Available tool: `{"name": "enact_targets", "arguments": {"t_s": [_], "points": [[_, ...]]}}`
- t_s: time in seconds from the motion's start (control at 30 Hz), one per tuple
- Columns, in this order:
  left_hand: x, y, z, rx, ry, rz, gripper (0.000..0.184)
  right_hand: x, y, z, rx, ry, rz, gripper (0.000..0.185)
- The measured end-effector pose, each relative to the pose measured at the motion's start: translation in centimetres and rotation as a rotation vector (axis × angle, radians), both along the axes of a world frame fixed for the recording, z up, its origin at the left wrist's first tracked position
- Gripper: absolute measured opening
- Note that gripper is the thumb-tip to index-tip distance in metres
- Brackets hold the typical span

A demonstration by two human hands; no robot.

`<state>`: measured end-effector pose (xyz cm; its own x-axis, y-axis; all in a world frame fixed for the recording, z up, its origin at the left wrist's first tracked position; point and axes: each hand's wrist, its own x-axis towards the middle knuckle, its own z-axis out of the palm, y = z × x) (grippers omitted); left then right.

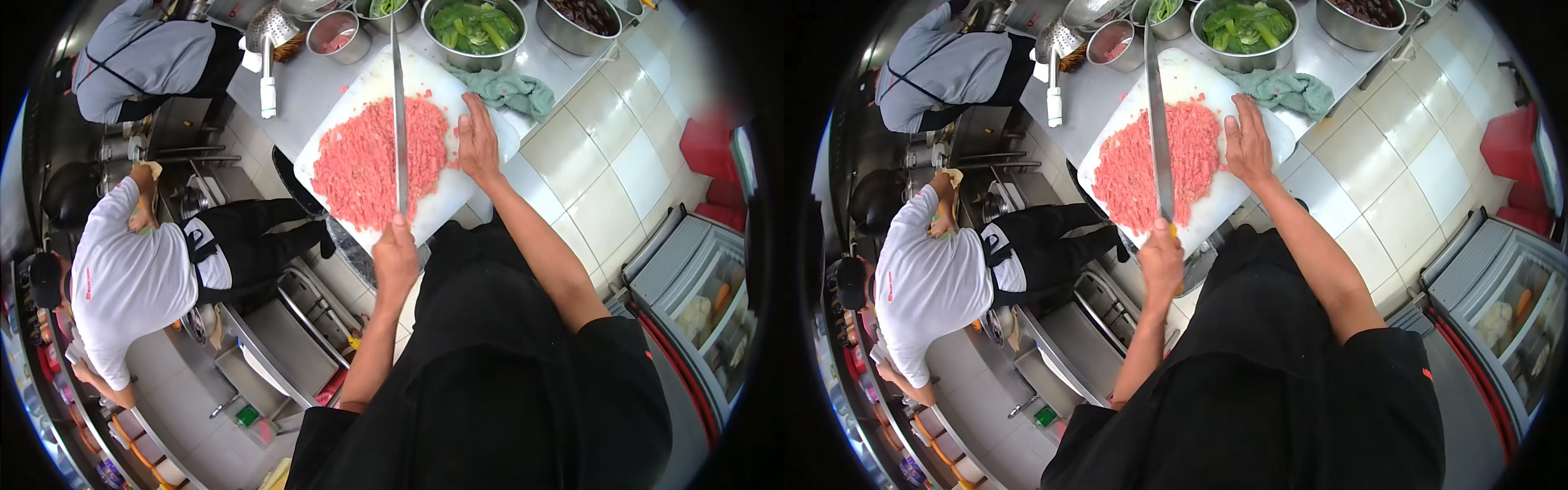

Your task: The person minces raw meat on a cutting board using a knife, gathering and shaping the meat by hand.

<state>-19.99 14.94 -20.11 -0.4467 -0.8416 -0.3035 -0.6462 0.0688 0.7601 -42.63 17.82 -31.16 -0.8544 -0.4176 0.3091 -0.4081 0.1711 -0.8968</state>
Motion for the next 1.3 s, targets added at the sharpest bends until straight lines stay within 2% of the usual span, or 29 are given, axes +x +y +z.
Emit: {"name": "enact_targets", "arguments": {"t_s": [0.07,0.13,0.23,0.33,0.37,0.4,0.47,0.57,0.67,0.7,0.73,0.8,0.87,0.93,0.97,1.07,1.17,1.23,1.3], "points": [[-0.3,-0.4,-3.0,-0.206,-0.288,-0.223,0.066,0.0,-0.6,0.0,-0.004,0.007,0.006,0.051],[0.5,-1.7,-3.5,0.001,-0.334,-0.164,0.065,-0.3,-0.3,-0.4,0.004,0.012,0.007,0.051],[-0.9,-0.9,3.5,0.052,-0.219,-0.099,0.065,-0.1,-0.3,0.0,-0.017,0.013,0.004,0.052],[0.2,0.3,-0.2,0.040,-0.049,-0.014,0.064,0.0,-0.2,0.5,-0.010,-0.008,0.001,0.051],[1.0,-0.1,-3.5,-0.080,-0.135,-0.149,0.064,0.1,-0.3,0.4,-0.012,-0.005,-0.003,0.051],[0.5,-0.6,-4.1,-0.086,-0.365,-0.226,0.066,0.2,-0.4,0.2,-0.015,-0.001,-0.007,0.051],[0.4,-1.6,-3.0,0.046,-0.368,-0.171,0.067,-0.7,-0.4,0.0,-0.029,0.015,-0.018,0.051],[-0.3,-0.5,2.2,0.049,-0.199,-0.090,0.068,-0.3,-0.5,0.3,-0.049,0.005,-0.001,0.051],[1.0,0.7,-0.7,0.025,-0.097,-0.065,0.069,-0.1,-0.1,0.2,-0.048,0.014,-0.018,0.051],[1.0,-0.1,-2.5,-0.075,-0.233,-0.222,0.067,-0.2,-0.3,0.0,-0.059,0.017,-0.019,0.051],[1.9,-0.4,-3.5,-0.051,-0.278,-0.206,0.067,-0.1,-0.5,-0.2,-0.067,0.018,-0.021,0.051],[0.7,-1.0,-1.4,0.010,-0.357,-0.201,0.066,-0.9,-0.7,0.1,-0.099,0.038,-0.021,0.051],[1.2,0.0,1.0,0.049,-0.252,-0.135,0.066,0.3,0.0,0.1,-0.100,0.004,0.001,0.051],[1.5,0.9,1.2,-0.024,-0.080,-0.107,0.066,-0.2,-0.2,0.3,-0.113,-0.017,0.010,0.049],[2.5,1.2,-0.9,0.015,-0.061,-0.083,0.064,-0.1,0.0,0.2,-0.113,-0.024,0.008,0.049],[3.9,-0.4,-4.2,-0.088,-0.356,-0.288,0.060,-0.2,-0.2,0.0,-0.132,-0.028,0.008,0.050],[3.7,0.8,0.7,0.060,-0.253,-0.185,0.061,0.4,0.5,-0.1,-0.129,-0.045,0.002,0.050],[3.3,1.4,2.2,0.129,-0.153,-0.111,0.063,-0.4,0.1,0.7,-0.141,-0.049,-0.004,0.049],[5.1,1.7,-1.9,-0.017,-0.256,-0.223,0.062,-0.3,0.4,0.5,-0.144,-0.057,-0.017,0.049]]}}
